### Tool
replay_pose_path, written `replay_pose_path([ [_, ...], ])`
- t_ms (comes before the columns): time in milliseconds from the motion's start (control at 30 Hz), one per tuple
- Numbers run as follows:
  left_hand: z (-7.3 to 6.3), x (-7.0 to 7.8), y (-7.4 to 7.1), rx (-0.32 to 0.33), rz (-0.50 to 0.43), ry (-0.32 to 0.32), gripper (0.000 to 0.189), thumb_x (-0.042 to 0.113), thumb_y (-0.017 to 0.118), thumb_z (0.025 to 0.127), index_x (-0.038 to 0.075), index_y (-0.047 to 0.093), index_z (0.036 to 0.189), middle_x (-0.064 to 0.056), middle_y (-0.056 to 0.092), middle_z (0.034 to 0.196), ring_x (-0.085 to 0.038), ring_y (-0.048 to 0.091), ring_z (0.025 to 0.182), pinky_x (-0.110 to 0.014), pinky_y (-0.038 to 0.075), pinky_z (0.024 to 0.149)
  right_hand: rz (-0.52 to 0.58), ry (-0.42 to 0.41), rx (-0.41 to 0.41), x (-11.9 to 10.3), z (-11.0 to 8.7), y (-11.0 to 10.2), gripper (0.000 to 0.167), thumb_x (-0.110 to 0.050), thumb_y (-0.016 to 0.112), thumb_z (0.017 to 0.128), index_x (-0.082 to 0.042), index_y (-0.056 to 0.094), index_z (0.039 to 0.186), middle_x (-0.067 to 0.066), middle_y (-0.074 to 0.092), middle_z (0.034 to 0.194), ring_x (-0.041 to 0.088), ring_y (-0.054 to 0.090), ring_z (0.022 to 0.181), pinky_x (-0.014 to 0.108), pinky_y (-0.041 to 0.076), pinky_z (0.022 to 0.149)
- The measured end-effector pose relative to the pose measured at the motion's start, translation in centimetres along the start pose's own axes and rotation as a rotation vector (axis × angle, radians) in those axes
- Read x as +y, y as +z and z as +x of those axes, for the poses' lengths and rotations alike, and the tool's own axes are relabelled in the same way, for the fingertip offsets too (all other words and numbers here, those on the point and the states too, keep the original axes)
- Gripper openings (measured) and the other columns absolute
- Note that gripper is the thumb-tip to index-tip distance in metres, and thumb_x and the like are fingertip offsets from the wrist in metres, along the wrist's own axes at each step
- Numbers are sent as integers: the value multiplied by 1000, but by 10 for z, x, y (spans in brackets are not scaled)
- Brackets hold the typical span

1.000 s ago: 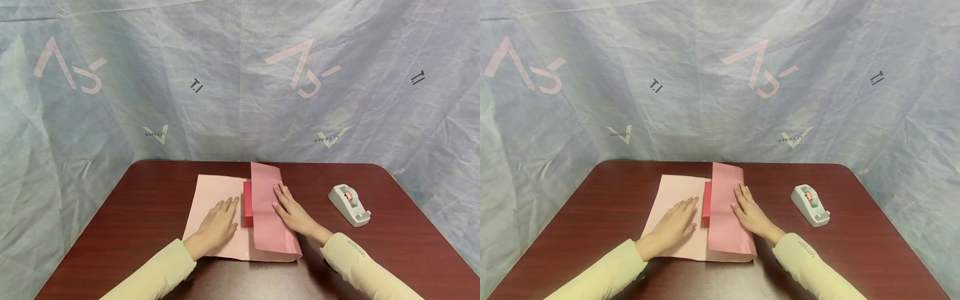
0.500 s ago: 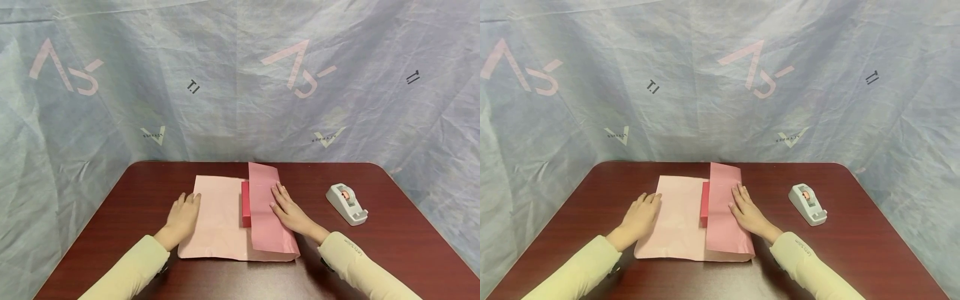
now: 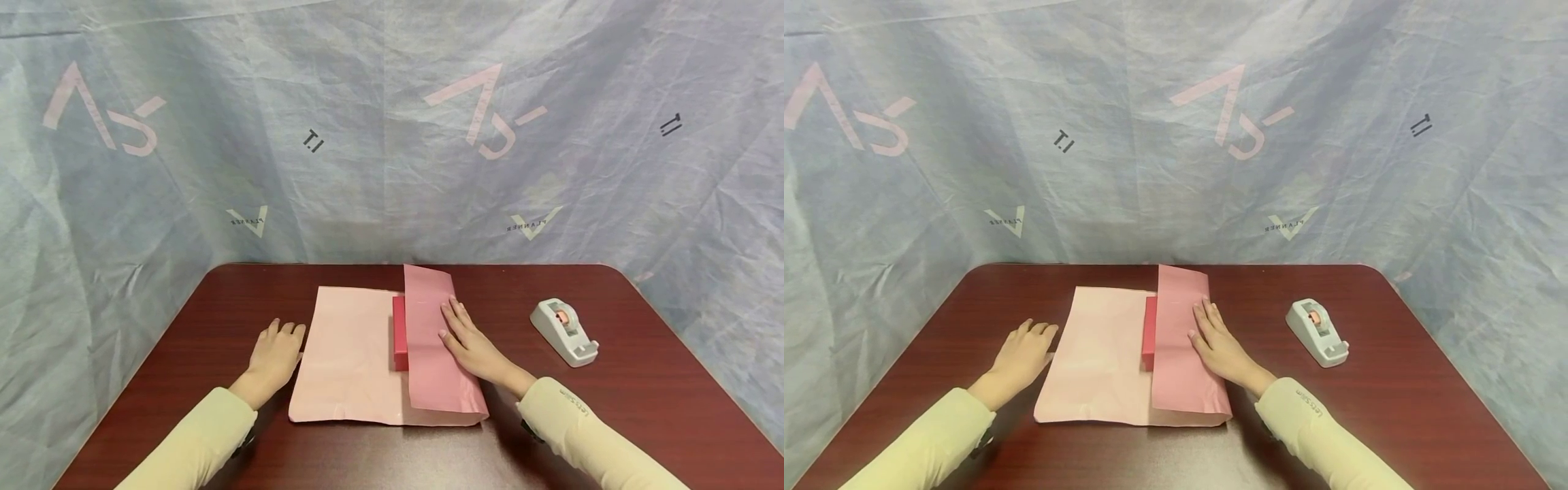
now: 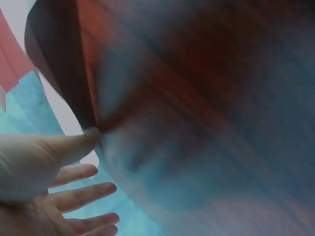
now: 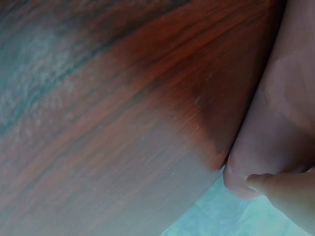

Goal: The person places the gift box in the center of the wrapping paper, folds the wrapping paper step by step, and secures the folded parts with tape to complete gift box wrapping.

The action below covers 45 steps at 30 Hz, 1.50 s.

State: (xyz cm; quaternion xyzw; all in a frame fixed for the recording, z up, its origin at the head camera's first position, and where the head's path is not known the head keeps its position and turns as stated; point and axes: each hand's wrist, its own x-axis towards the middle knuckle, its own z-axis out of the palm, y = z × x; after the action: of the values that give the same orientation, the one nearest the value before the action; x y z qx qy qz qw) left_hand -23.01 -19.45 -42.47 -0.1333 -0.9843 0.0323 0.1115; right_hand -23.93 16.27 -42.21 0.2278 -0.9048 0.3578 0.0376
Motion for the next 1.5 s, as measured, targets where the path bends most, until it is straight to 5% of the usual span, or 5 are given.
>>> replay_pose_path([
  [367, -2, -8, -3, -14, -143, -41, 34, 26, 49, 93, 6, 58, 120, -24, 57, 118, -51, 45, 114, -58, 41, 87, -5, -9, 5, -1, 0, 0, 57, -16, 47, 94, 3, 23, 142, 21, 11, 151, 41, 6, 139, 56, 16, 107],
  [833, 2, 13, -1, -26, -305, 257, 51, 20, 63, 83, 2, 50, 128, -22, 52, 127, -46, 39, 124, -60, 32, 97, -4, -8, 7, 1, -1, 0, 57, -17, 48, 94, 1, 23, 143, 20, 11, 152, 41, 7, 139, 57, 18, 106],
  [1000, 2, 27, 0, -66, -454, 257, 58, 19, 61, 83, -6, 42, 132, -28, 43, 134, -52, 27, 128, -61, 26, 100, 3, -9, 6, 1, -1, 0, 57, -18, 47, 95, 0, 23, 143, 20, 11, 152, 40, 6, 139, 58, 18, 106],
  [1133, 8, 40, 3, -33, -416, 295, 56, 15, 59, 84, -3, 42, 134, -25, 43, 135, -50, 27, 129, -60, 27, 101, 7, -7, 1, 2, -1, 0, 57, -19, 46, 95, 0, 23, 143, 19, 10, 152, 40, 5, 139, 58, 18, 106],
  [1500, 27, 73, 6, -125, -500, 216, 63, 43, 26, 98, 19, -5, 147, -4, 25, 150, -41, 15, 138, -53, 16, 109, 6, -7, 1, 3, -1, 0, 57, -20, 46, 95, -1, 23, 144, 18, 10, 153, 40, 6, 139, 58, 19, 106],
])
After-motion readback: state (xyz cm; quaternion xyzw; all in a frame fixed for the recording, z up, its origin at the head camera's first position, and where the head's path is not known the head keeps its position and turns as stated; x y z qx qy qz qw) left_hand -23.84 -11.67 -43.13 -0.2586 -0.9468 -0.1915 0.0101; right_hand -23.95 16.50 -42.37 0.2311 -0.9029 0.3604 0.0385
